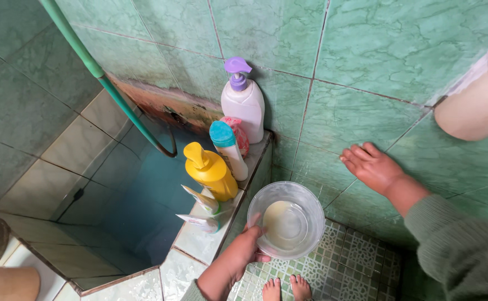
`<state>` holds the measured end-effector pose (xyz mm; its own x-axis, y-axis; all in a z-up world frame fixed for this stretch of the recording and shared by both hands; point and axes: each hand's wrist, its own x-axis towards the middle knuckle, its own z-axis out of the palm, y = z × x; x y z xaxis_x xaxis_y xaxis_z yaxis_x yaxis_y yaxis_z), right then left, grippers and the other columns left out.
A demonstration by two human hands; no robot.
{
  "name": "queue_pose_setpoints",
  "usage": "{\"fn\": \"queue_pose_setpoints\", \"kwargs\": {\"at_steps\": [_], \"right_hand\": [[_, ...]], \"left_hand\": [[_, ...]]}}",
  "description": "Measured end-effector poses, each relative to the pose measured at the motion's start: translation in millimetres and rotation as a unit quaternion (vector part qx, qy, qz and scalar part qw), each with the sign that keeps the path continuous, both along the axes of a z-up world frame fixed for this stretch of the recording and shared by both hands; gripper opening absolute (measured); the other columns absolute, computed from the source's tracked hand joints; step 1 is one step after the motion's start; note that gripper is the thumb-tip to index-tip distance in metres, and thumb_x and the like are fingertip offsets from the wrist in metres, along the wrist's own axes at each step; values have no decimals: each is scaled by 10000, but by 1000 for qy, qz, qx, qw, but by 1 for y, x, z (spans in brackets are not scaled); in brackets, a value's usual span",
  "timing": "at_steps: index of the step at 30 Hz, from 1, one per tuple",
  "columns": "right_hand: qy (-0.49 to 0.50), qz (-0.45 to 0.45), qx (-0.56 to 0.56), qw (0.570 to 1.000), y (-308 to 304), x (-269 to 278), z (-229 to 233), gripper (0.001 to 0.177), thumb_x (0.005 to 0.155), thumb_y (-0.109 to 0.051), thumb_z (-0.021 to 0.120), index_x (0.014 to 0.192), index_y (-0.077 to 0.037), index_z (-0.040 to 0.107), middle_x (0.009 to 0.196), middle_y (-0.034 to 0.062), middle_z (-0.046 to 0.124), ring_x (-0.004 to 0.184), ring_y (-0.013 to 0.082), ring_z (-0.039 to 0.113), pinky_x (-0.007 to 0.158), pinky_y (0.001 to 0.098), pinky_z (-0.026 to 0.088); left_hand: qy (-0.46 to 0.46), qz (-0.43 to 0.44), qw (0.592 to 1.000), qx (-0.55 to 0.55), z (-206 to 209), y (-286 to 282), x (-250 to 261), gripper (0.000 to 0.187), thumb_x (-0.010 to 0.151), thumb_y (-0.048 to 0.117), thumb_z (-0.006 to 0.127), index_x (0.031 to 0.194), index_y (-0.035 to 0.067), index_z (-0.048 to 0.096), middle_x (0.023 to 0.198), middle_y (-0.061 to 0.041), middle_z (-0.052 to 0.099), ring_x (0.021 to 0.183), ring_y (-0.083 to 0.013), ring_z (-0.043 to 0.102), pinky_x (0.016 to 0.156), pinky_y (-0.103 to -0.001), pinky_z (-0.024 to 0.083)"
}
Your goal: The person cleans the tiled walls of a bathroom by dipping a small brush into a container of cleaning solution and scrubbing the grout and tile surfaces, occasionally rinsing the area with water from a scoop.
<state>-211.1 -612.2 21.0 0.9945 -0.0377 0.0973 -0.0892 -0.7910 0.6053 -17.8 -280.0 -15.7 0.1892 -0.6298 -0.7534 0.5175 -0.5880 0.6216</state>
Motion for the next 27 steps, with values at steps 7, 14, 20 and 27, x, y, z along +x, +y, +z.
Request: {"fn": "queue_pose_setpoints", "kwargs": {"at_steps": [7, 14, 20, 27], "right_hand": [[-232, -59, -114, 964, -7, 16, 70, 414, 969, -171, 620, 1374, -252, 596, 1340, -76, 575, 1134, 139, 542, 907, 372, 402], [-13, -103, -32, 994, -9, -61, -17, 687, 721, -167, 595, 1397, -290, 566, 1386, -124, 535, 1178, 77, 533, 908, 319, 394], [-81, -146, -61, 984, 3, -68, 15, 540, 850, -140, 592, 1367, -293, 606, 1279, -134, 588, 1106, 93, 539, 883, 317, 371], [-266, -25, -80, 960, 5, 16, 64, 387, 904, -186, 612, 1267, -276, 710, 1238, -91, 626, 1155, 132, 544, 963, 339, 383]], "left_hand": [[19, 2, 999, 37, -9, 5, -2, 682, 908, 299, 409, 1561, 252, 219, 1257, -160, 628, 813, -218, 654, 710, -306, 575], [14, -39, 999, 24, -18, -13, -7, 696, 895, 311, 425, 1558, 252, 220, 1271, -74, 619, 817, -194, 646, 725, -308, 573], [-6, -41, 999, 33, -28, -12, -11, 715, 901, 299, 452, 1564, 255, 189, 1258, -117, 621, 769, -185, 630, 677, -302, 565], [19, -51, 998, 31, -42, -12, -30, 714, 910, 290, 434, 1565, 214, 160, 1233, -131, 642, 789, -192, 677, 655, -287, 564]]}}
